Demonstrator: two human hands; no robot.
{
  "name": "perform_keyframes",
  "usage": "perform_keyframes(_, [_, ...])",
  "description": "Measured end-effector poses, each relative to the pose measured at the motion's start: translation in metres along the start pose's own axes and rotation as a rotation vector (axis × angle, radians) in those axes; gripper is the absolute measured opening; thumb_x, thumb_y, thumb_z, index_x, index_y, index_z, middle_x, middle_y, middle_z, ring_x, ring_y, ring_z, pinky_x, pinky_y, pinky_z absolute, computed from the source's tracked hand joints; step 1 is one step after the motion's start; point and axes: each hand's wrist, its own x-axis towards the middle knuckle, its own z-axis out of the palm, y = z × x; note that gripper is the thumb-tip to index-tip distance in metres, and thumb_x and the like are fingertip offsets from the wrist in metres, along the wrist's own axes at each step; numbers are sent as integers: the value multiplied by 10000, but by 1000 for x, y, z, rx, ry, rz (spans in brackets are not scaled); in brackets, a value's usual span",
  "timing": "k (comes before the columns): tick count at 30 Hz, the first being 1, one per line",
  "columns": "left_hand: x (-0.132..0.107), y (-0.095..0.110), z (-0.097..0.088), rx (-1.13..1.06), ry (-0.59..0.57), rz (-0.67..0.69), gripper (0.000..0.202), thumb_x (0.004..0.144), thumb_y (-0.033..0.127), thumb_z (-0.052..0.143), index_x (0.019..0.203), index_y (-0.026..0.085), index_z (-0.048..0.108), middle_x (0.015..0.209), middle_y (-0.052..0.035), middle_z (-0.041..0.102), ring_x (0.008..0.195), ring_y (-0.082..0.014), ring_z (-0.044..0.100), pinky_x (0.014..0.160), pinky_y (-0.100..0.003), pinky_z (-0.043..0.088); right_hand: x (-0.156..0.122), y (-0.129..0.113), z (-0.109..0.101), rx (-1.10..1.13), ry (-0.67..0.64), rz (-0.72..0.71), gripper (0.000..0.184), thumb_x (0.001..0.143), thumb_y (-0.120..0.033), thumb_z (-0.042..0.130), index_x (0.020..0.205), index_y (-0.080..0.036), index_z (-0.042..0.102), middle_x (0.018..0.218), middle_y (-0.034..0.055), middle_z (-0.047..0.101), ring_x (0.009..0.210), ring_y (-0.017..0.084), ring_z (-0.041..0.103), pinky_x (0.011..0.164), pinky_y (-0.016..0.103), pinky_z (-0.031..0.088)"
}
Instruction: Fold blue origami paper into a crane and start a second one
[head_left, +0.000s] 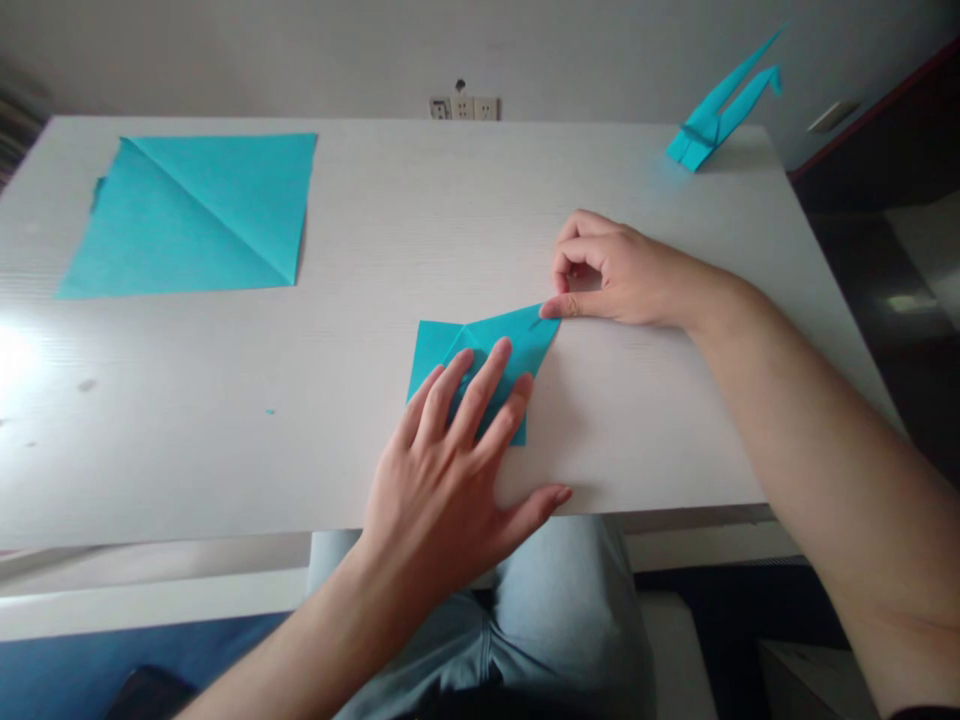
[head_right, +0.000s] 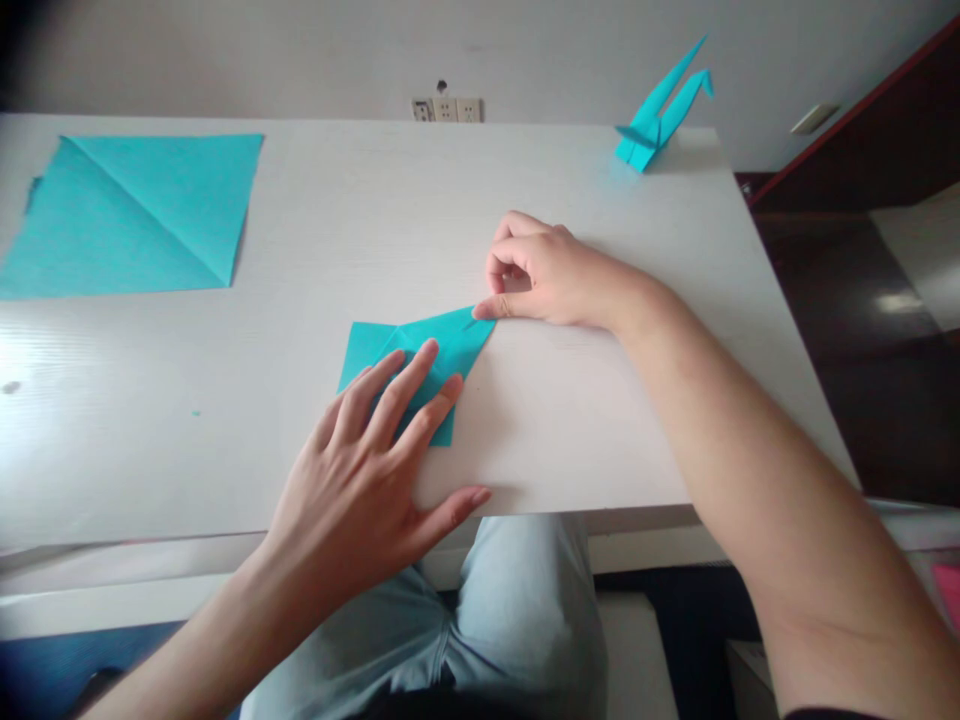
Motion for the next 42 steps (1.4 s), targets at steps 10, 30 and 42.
perform_keyframes(10, [2, 0, 0, 18, -41, -13, 909, 1215, 800, 551, 1815, 122, 622, 2017, -171, 414, 1851, -538, 498, 1389, -825, 620, 10, 22, 4, 20, 142, -55, 476, 1018, -696, 975, 953, -278, 758, 1048, 39, 725, 922, 241, 604, 912, 432, 522])
perform_keyframes(30, [2, 2, -1, -28, -72, -50, 929, 1195, 773, 633, 1859, 125, 600, 2026, -169, 418, 1871, -533, 467, 1448, -820, 556, 6, 31, 9, -29, 121, -93, 318, 1001, -575, 944, 1158, -318, 838, 1359, 111, 753, 1150, 332, 723, 1214, 595, 663])
perform_keyframes(42, [6, -2, 8, -78, -57, -49, 975, 1188, 800, 660, 1898, 144, 528, 2041, -202, 377, 1921, -501, 383, 1514, -821, 465, -40, -28, 47, -401, 78, 103, 1126, 1000, -745, 939, 1891, -304, 412, 1907, 279, 489, 1825, 579, 456, 1460, 853, 421])
